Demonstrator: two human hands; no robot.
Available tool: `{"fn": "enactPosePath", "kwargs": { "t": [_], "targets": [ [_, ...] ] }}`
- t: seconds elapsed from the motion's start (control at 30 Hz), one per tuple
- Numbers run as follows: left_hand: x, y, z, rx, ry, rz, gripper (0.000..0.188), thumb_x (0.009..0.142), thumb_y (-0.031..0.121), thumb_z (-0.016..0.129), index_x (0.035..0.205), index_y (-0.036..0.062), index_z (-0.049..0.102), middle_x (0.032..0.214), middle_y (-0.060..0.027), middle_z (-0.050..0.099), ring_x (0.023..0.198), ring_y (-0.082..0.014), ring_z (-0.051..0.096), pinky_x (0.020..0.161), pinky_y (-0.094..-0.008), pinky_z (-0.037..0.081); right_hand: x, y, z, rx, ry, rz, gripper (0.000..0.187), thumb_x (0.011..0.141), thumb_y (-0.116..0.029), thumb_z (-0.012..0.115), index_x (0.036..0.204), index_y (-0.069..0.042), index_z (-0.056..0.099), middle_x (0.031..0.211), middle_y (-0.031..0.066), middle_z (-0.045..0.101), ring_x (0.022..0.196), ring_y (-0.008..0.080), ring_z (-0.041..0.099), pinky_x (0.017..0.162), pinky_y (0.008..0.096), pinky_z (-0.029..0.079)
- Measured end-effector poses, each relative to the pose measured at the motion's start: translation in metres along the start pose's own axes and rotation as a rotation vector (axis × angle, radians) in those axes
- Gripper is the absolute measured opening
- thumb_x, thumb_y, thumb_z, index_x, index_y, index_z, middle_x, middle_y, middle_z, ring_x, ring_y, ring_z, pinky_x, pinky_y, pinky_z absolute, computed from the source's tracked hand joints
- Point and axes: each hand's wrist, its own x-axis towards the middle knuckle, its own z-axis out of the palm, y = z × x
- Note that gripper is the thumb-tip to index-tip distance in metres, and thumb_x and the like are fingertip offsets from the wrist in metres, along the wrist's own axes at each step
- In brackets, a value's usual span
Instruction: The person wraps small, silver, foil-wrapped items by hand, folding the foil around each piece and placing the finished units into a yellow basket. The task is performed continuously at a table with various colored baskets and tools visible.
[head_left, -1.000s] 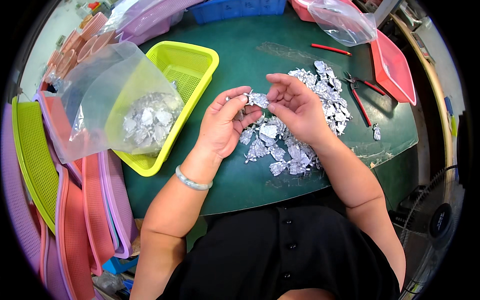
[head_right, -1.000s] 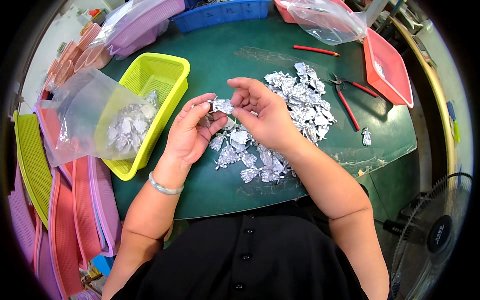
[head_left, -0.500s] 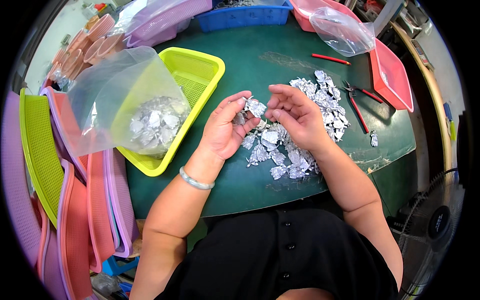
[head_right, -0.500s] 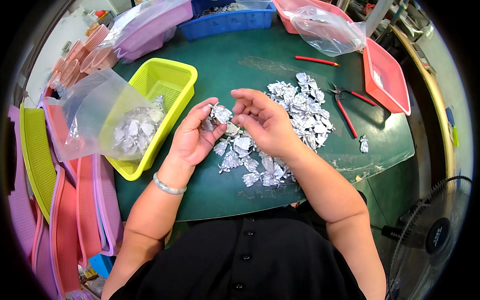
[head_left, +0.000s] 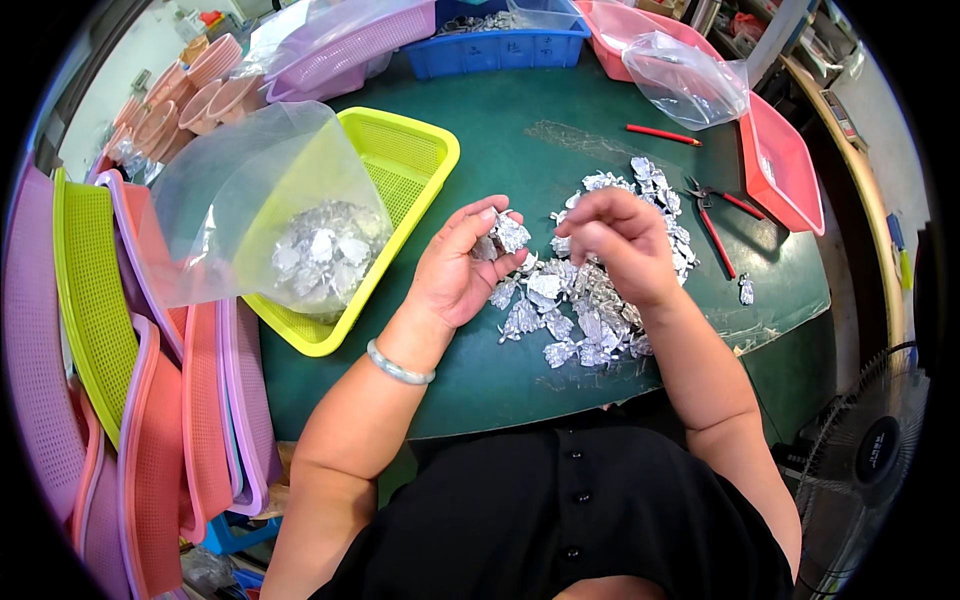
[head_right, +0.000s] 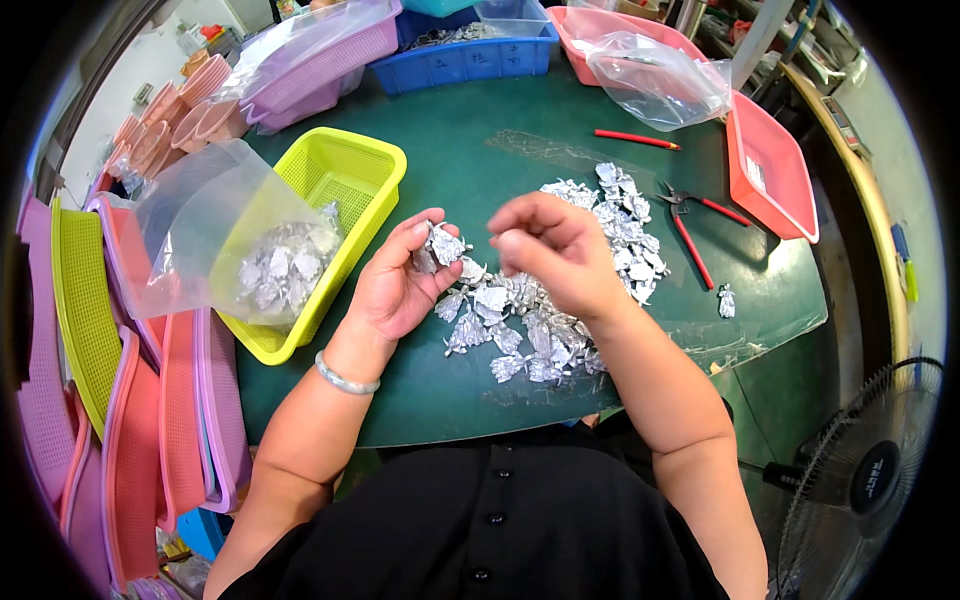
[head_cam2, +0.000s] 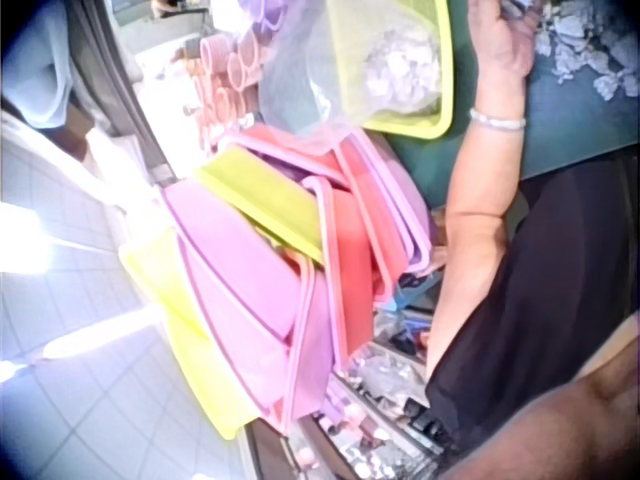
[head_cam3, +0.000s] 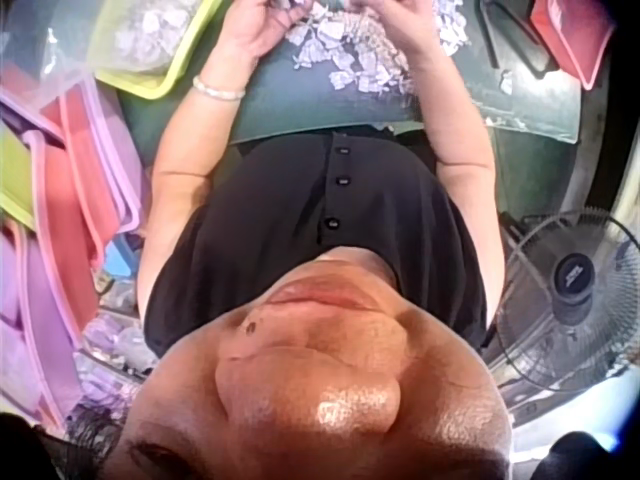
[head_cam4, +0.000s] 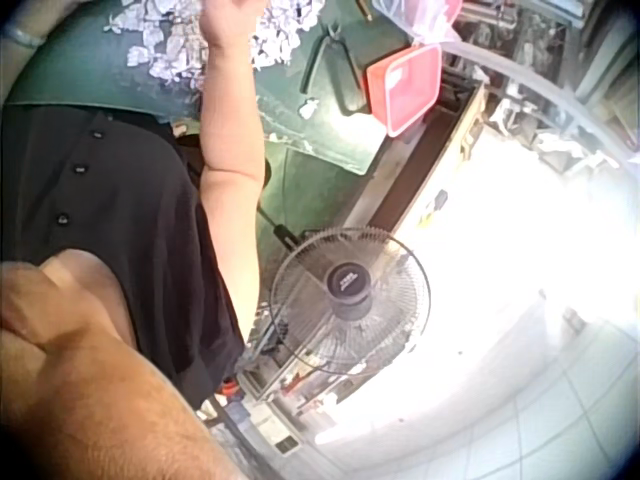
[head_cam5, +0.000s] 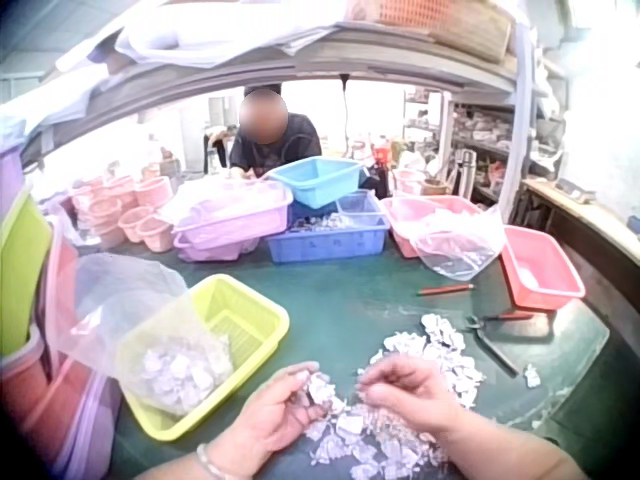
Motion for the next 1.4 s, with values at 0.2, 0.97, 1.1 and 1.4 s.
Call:
{"fn": "enactPosePath", "kwargs": {
  "t": [0.2, 0.97, 1.1, 1.4],
  "targets": [
    [0.001, 0.000, -0.002, -0.039, -0.027, -0.005, 0.020, 0.085, 0.013, 0.048, 0.104, 0.0053, 0.052, 0.093, -0.0103, 0.059, 0.083, -0.0192, 0.058, 0.073, -0.0349, 0.050, -0.025, -0.096, 0.028, 0.370, -0.406, -0.475, 0.034, 0.085, -0.028, 0.047, 0.063, -0.003, 0.054, 0.048, 0.0033, 0.048, 0.039, 0.0127, 0.042, 0.060, 0.0427, 0.048],
    [-0.006, 0.002, 0.003, -0.034, -0.026, 0.030, 0.019, 0.085, 0.012, 0.049, 0.102, 0.0044, 0.052, 0.091, -0.0101, 0.058, 0.082, -0.0193, 0.057, 0.072, -0.0352, 0.051, -0.088, -0.180, 0.036, 0.773, -0.968, -0.277, 0.006, 0.055, 0.020, 0.053, 0.057, 0.016, 0.057, 0.061, 0.0299, 0.056, 0.051, 0.0340, 0.058, 0.046, 0.0434, 0.053],
    [-0.008, 0.003, 0.005, -0.034, -0.044, 0.040, 0.019, 0.085, 0.012, 0.049, 0.101, 0.0034, 0.052, 0.091, -0.0106, 0.058, 0.082, -0.0195, 0.057, 0.072, -0.0355, 0.052, -0.083, -0.176, 0.043, 0.796, -0.961, -0.262, 0.006, 0.055, 0.020, 0.053, 0.056, 0.016, 0.057, 0.062, 0.0296, 0.056, 0.051, 0.0334, 0.058, 0.047, 0.0442, 0.053],
    [-0.008, 0.004, 0.004, -0.054, -0.071, 0.036, 0.021, 0.084, 0.011, 0.049, 0.103, 0.0026, 0.052, 0.092, -0.0117, 0.057, 0.082, -0.0196, 0.056, 0.071, -0.0360, 0.051, -0.081, -0.169, 0.046, 0.701, -0.927, -0.346, 0.005, 0.056, 0.017, 0.055, 0.056, 0.013, 0.057, 0.061, 0.0242, 0.058, 0.049, 0.0276, 0.057, 0.046, 0.0393, 0.053]
  ]
}}
